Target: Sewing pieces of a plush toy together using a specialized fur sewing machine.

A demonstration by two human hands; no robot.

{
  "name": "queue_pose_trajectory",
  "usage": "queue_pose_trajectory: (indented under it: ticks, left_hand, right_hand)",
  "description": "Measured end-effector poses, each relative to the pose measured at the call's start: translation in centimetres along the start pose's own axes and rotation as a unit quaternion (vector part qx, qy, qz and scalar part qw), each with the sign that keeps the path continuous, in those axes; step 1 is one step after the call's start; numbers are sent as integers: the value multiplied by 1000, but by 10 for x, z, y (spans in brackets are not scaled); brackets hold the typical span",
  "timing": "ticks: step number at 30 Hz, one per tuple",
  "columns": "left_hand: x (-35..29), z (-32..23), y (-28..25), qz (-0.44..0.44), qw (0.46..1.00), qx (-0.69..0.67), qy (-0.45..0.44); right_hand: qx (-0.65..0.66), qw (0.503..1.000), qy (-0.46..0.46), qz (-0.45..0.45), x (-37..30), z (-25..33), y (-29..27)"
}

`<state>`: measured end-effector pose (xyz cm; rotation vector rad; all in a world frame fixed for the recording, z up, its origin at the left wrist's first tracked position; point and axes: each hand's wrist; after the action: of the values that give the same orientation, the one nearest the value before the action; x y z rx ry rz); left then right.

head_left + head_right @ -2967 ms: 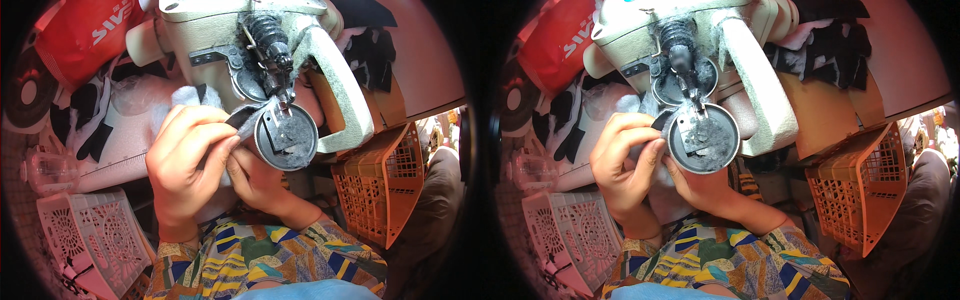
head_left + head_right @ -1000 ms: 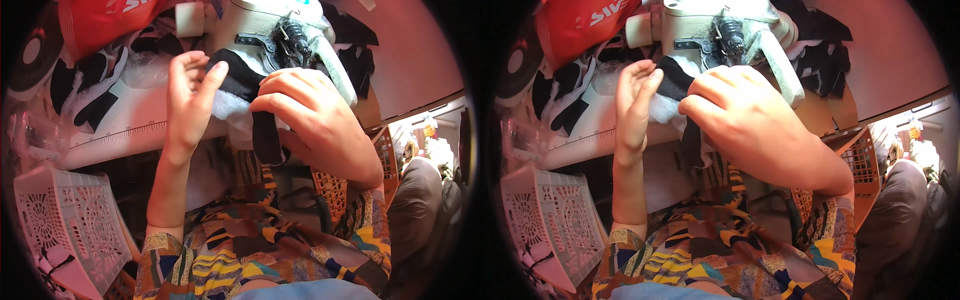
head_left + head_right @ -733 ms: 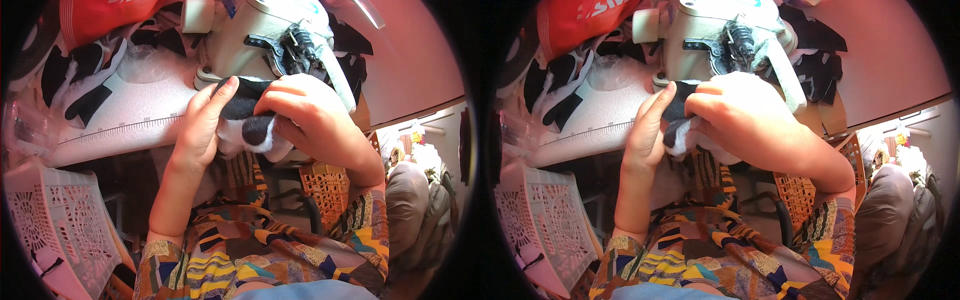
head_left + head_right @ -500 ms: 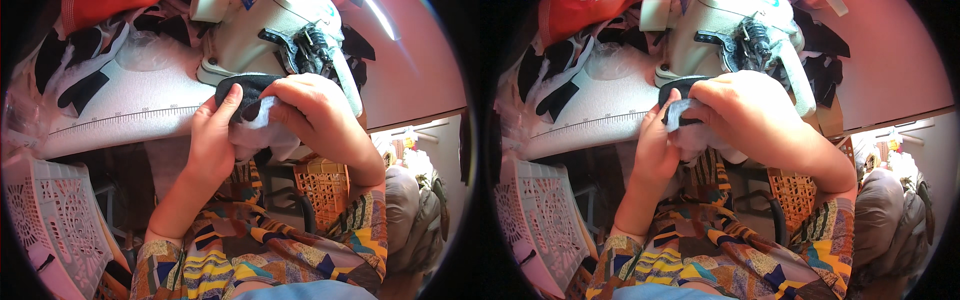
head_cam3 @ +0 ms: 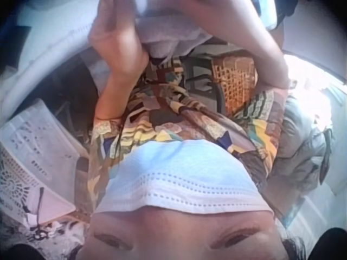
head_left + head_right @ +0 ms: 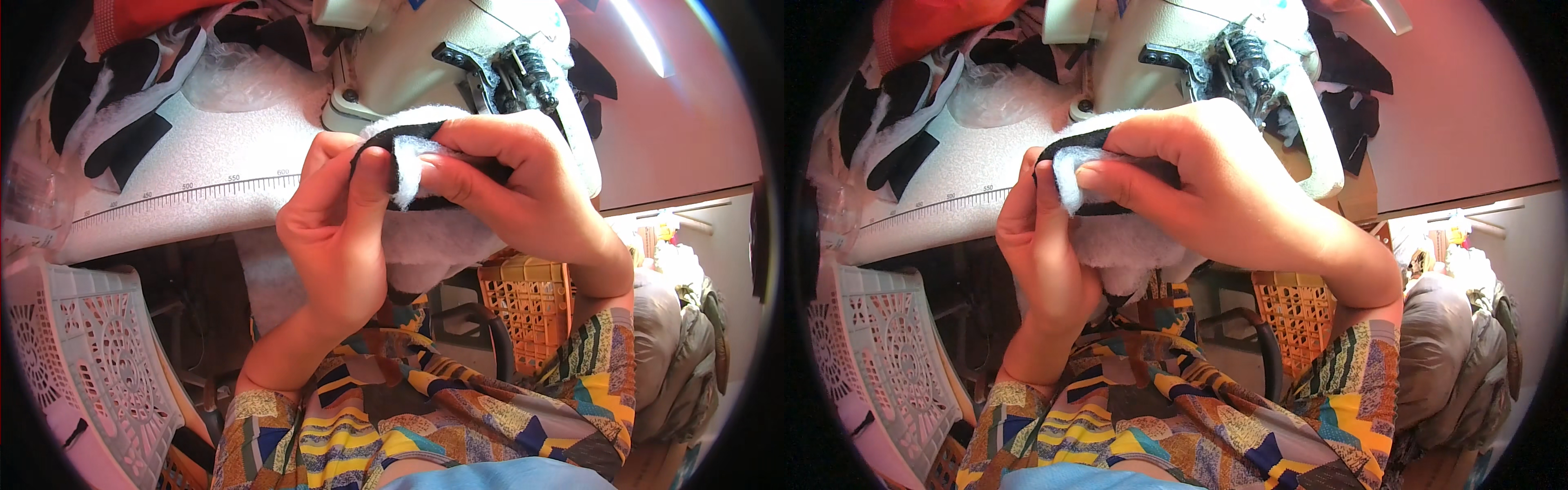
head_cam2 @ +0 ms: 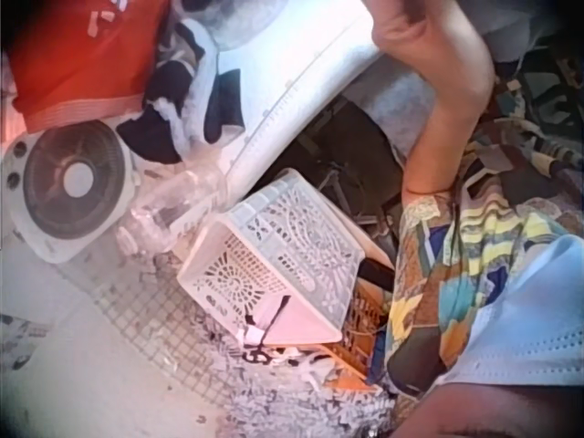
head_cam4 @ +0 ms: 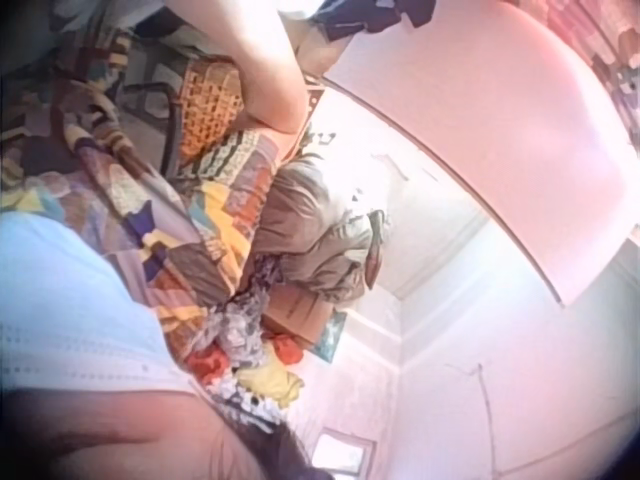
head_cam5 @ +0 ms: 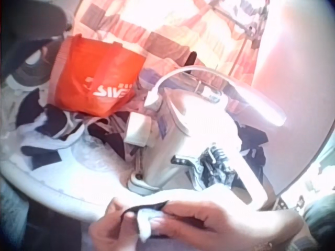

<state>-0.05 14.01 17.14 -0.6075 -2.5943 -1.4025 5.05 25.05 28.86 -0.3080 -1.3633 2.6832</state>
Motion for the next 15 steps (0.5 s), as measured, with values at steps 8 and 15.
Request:
queue_pose_trajectory:
  ticks: [8,15]
  left_hand:
    - [-2,-1,0,31,997,50,45]
    - [-5,1,-2,17,1000,11,17]
  right_hand:
    - [31,999,7,-16,0,1,2]
    - [38,998,1,-40,-1,0,6]
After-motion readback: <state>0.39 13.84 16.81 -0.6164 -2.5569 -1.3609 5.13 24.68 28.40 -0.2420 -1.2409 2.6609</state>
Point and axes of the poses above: each hand's wrist, its own x-axis towards the middle knuckle, its own y-axis out of the palm, z = x × y, and after that the axes turned 8 degrees about y, right-handed
